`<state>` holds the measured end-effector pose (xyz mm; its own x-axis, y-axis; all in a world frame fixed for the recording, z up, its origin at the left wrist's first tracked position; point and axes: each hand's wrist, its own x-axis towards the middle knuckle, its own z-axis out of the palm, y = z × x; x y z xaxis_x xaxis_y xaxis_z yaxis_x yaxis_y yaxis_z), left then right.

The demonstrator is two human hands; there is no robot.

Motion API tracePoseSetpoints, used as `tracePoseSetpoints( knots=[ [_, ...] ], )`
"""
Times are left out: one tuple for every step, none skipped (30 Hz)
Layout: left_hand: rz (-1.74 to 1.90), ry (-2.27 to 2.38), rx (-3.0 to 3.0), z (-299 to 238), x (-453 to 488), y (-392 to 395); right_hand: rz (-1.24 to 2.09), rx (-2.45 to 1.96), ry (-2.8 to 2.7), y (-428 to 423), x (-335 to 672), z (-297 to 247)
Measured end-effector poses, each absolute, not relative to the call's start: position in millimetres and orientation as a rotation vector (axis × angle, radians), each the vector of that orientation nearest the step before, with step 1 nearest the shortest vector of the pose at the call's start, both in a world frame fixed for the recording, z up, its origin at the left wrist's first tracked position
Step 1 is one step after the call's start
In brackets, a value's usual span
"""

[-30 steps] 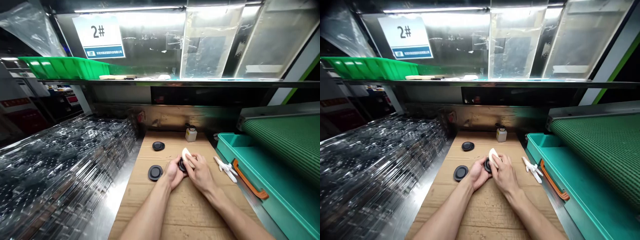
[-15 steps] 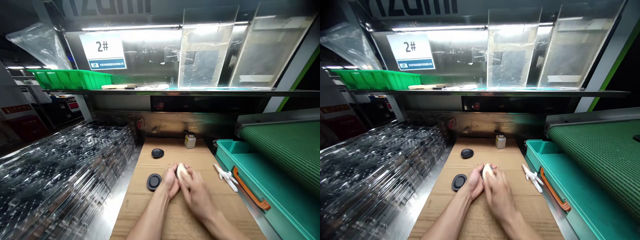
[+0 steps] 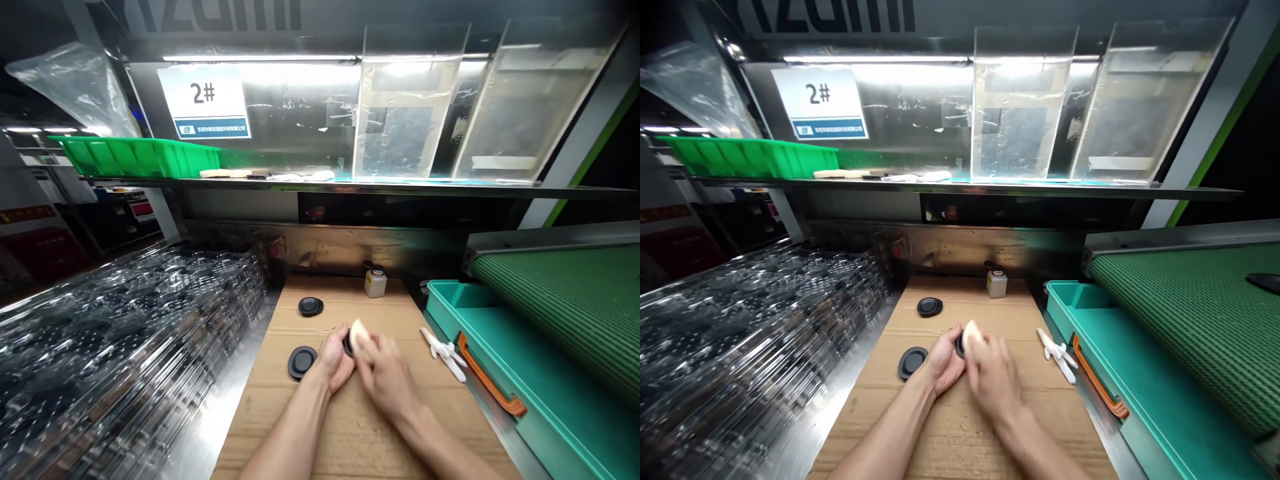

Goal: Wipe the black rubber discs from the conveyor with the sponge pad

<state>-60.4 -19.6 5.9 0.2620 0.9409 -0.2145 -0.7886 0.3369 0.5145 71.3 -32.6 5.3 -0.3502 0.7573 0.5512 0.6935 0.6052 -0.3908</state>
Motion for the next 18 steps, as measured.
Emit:
tracePoseSetpoints(
  knots=[
    [1.189,0.513,0.359,6,-60,-20,0.111,-1.174,-2.058,-28,74,6],
    [1.189,0.499,0.375,6,-60,-20,0.115,-1.193,-2.0,-24,78,6],
    [1.196,0.496,0.376,5,-60,-19,0.133,-1.196,-1.947,-21,81,8],
    [1.206,0.499,0.364,5,-60,-18,0.165,-1.179,-1.911,-19,84,9],
    [1.222,0.511,0.345,5,-60,-17,0.212,-1.151,-1.897,-19,87,10],
    [1.24,0.525,0.327,6,-60,-17,0.267,-1.128,-1.901,-19,89,12],
    [1.257,0.533,0.316,7,-60,-16,0.326,-1.12,-1.923,-21,91,14],
    [1.274,0.539,0.313,8,-60,-16,0.385,-1.124,-1.958,-23,92,15],
    [1.289,0.546,0.314,9,-60,-16,0.439,-1.136,-2.002,-25,93,17],
    [1.301,0.558,0.315,10,-60,-16,0.484,-1.149,-2.043,-26,94,18],
    [1.308,0.572,0.317,11,-60,-16,0.52,-1.162,-2.075,-27,95,19],
    [1.311,0.583,0.32,12,-60,-17,0.543,-1.174,-2.089,-28,96,20],
    [1.311,0.589,0.325,12,-59,-18,0.559,-1.183,-2.089,-28,96,20],
    [1.312,0.593,0.331,12,-58,-18,0.571,-1.188,-2.083,-29,95,21],
    [1.31,0.594,0.34,12,-58,-19,0.586,-1.193,-2.071,-29,94,21],
    [1.305,0.591,0.352,12,-57,-20,0.606,-1.198,-2.052,-30,92,22],
    [1.299,0.587,0.367,11,-56,-20,0.633,-1.195,-2.027,-30,90,22],
    [1.292,0.586,0.383,11,-55,-21,0.664,-1.181,-1.995,-31,88,23]
  ],
)
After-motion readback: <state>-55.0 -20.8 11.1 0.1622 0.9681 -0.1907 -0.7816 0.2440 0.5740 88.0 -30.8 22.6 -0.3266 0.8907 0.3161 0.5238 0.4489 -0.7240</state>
